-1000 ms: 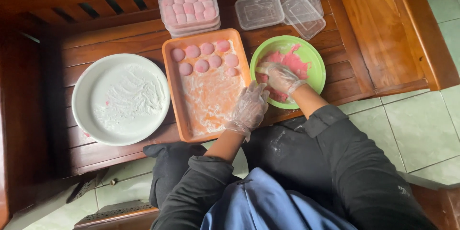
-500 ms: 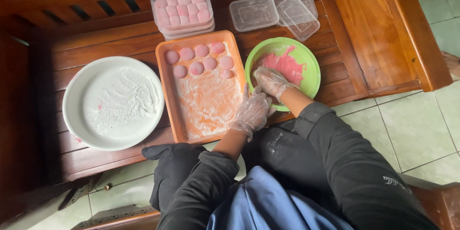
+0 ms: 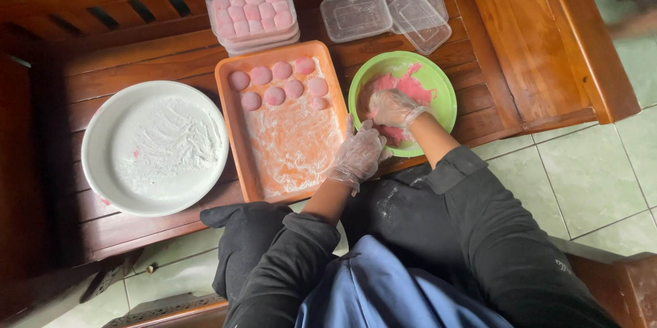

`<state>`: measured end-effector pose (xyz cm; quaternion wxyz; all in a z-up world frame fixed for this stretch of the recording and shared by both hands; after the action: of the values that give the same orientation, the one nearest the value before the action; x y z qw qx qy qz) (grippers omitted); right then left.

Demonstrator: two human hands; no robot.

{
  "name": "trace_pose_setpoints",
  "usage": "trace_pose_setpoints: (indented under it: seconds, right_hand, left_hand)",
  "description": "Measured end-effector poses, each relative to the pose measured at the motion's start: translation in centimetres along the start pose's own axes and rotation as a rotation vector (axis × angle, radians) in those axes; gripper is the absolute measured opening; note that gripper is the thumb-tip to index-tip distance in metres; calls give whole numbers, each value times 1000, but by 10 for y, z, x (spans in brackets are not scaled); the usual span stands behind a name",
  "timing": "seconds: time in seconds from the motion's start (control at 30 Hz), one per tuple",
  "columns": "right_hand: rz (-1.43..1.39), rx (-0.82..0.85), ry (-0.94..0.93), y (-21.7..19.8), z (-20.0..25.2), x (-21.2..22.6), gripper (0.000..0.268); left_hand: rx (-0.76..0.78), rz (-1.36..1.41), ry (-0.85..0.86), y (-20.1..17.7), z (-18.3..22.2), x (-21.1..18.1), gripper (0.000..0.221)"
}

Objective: The person is shaping pink dough into small balls and arranging them on a tray.

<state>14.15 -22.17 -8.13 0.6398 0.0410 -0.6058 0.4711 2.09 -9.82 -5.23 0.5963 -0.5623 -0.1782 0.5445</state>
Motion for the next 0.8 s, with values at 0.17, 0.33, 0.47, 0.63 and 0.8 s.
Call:
trace_pose_setpoints:
  seconds: [0.17,0.33,0.47,0.63,0.8]
  right_hand:
    - [409,52,467,-27,31,101,22]
    - [310,-79,522,-41,11,-3,35]
    - [453,-39,218,-31,3,-15,34]
    - [467,48,148,-5,1,2,39]
    - [569,23,-40,29,-15,-64,34]
  left_hand:
    - [4,7,6,22,-10,7,32]
    - [-4,-14,-2,17,-6,5,36]
    - [-72,32,22,35,-17,12,33]
    - [-92,23,24,27,-12,10,31]
    - [-136,-46,42,30,-13,8,31]
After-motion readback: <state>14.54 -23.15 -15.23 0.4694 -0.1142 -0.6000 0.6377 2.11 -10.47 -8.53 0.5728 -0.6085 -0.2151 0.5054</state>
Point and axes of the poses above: each hand's wrist, its own z-axis away from the middle knuckle, its own y-axis out of the palm, x = y × z, the point moved 3 cm from there along -z, towards the middle knuckle, and after that the axes turned 7 degrees about x, right-handed, at the moved point
